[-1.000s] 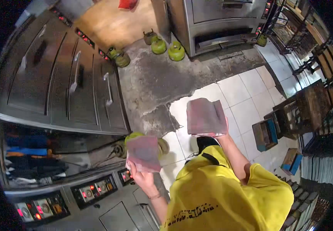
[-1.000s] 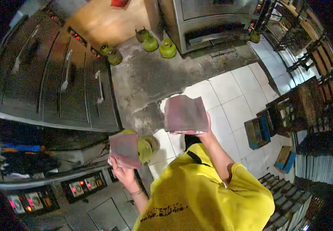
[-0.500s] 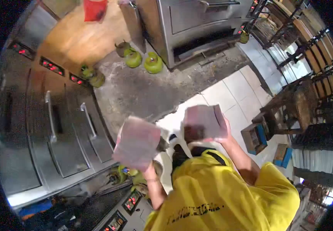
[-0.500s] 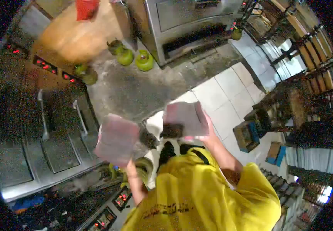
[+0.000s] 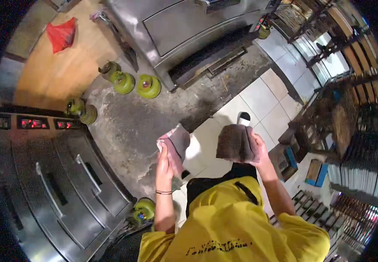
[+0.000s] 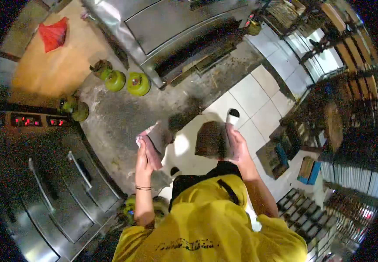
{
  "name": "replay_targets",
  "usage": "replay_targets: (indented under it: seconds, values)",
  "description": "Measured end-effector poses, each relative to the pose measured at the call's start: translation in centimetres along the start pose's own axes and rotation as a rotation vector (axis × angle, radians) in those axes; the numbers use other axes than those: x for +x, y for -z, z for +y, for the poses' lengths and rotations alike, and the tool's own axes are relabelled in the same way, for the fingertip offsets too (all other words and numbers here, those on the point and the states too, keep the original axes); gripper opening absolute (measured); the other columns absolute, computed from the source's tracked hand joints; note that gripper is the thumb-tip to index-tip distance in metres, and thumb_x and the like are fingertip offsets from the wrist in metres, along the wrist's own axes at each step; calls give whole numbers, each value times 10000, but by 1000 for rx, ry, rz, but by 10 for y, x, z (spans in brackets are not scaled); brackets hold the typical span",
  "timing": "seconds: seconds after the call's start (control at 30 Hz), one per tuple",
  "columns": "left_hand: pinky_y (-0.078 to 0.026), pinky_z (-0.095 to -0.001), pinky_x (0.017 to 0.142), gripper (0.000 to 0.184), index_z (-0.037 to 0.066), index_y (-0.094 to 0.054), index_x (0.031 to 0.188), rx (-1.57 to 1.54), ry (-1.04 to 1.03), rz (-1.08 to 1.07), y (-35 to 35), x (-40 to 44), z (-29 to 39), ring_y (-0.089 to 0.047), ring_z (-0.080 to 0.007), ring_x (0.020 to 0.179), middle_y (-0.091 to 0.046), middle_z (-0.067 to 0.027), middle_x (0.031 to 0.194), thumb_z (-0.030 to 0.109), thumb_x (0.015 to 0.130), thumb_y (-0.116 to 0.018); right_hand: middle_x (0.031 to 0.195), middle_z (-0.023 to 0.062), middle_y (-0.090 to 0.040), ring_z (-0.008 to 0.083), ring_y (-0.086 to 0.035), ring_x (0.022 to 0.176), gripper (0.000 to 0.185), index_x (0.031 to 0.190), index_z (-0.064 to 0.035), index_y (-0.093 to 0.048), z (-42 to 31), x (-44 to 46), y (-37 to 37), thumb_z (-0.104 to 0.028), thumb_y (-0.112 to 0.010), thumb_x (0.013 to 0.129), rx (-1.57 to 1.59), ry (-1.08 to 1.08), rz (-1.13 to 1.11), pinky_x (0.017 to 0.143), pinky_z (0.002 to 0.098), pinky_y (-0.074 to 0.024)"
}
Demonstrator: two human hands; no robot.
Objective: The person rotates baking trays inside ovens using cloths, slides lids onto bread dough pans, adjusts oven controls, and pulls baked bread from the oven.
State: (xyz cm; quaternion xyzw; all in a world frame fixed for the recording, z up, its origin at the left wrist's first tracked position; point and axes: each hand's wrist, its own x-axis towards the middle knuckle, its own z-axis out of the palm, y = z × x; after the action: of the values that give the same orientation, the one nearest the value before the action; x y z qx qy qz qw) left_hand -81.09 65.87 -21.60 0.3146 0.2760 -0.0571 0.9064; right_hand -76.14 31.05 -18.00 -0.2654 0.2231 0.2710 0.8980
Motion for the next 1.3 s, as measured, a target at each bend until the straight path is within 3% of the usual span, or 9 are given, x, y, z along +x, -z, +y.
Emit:
replay_targets:
  seconds: [0.2, 0.3, 0.4, 0.53, 0.6, 0.67, 1.0, 1.17, 1.3]
  values:
    - [-462, -291, 938, 450, 71, -513, 1336, -43, -2, 231, -49, 231, -98, -559, -130, 1102, -593, -18, 1222, 380, 1009, -522, 1360, 79, -527, 249, -525, 1223, 488, 1352, -80, -498, -163, 255, 86, -360, -573, 959, -497, -219, 363, 1039, 372, -426]
    - [-468, -263, 720, 535, 52, -562, 1273, 248, -218, 397, -52, 390, -153, -547, -70, 905, -582, 22, 1070, 502, 987, -512, 754, -8, -503, 108, -452, 642, 262, 1021, -85, -612, -221, 455, 177, -339, -566, 981, -935, 40, 277, 576, 296, -362]
    - [-437, -399, 959, 391, 1, -515, 1316, 1030, -742, 378, -93, 518, -152, -558, -360, 1185, -579, -230, 1279, 138, 950, -546, 631, 17, -558, 95, -489, 534, 281, 1056, -6, -645, -269, 577, 138, -258, -537, 996, -1591, 273, -236, 468, 294, -379]
    - [-318, -483, 1095, 450, -20, -521, 1291, 1482, -919, 429, -62, 685, -187, -468, -412, 1243, -549, -223, 1302, 139, 880, -616, 1244, 180, -569, 373, -565, 1088, 548, 1389, 16, -398, -277, 738, 166, -98, -609, 896, -2135, 1040, -859, 933, 479, -444]
    - [-346, -467, 1064, 416, -46, -563, 1209, 1697, -1050, 514, -65, 703, -206, -511, -373, 1186, -593, -217, 1212, 179, 867, -637, 1105, 189, -634, 356, -589, 1016, 350, 1175, -6, -627, -271, 803, 234, -163, -658, 863, -2459, 2114, -838, 858, 449, -442]
    - [-364, -438, 1031, 389, -63, -599, 1136, 1689, -996, 601, -62, 722, -209, -544, -350, 1117, -624, -204, 1133, 206, 860, -652, 1019, 205, -615, 398, -563, 828, 249, 1089, -44, -660, -252, 793, 188, -149, -599, 872, -2195, 1207, -811, 754, 460, -432]
    - [-344, -438, 1078, 406, -28, -622, 1163, 1381, -1042, 815, -34, 705, -330, -564, -340, 1133, -630, -189, 1176, 235, 862, -694, 1295, 174, -585, 322, -520, 1209, 385, 1294, -30, -560, -213, 755, 297, -105, -570, 916, -1862, 1024, -668, 1037, 384, -345]
    - [-295, -451, 1141, 486, -35, -546, 1277, 1373, -767, 717, 6, 700, -395, -432, -345, 1327, -518, -179, 1380, 97, 824, -666, 996, 167, -650, 280, -635, 821, 330, 1211, 27, -564, -221, 771, 410, -138, -611, 930, -1887, 611, -477, 726, 407, -498]
    - [-266, -438, 1164, 520, -9, -486, 1352, 1446, -657, 674, 42, 715, -433, -385, -341, 1366, -439, -192, 1457, 131, 873, -634, 847, 25, -588, 189, -574, 764, 274, 1024, -106, -569, -248, 785, 359, -372, -507, 998, -1152, -123, -108, 695, 356, -479]
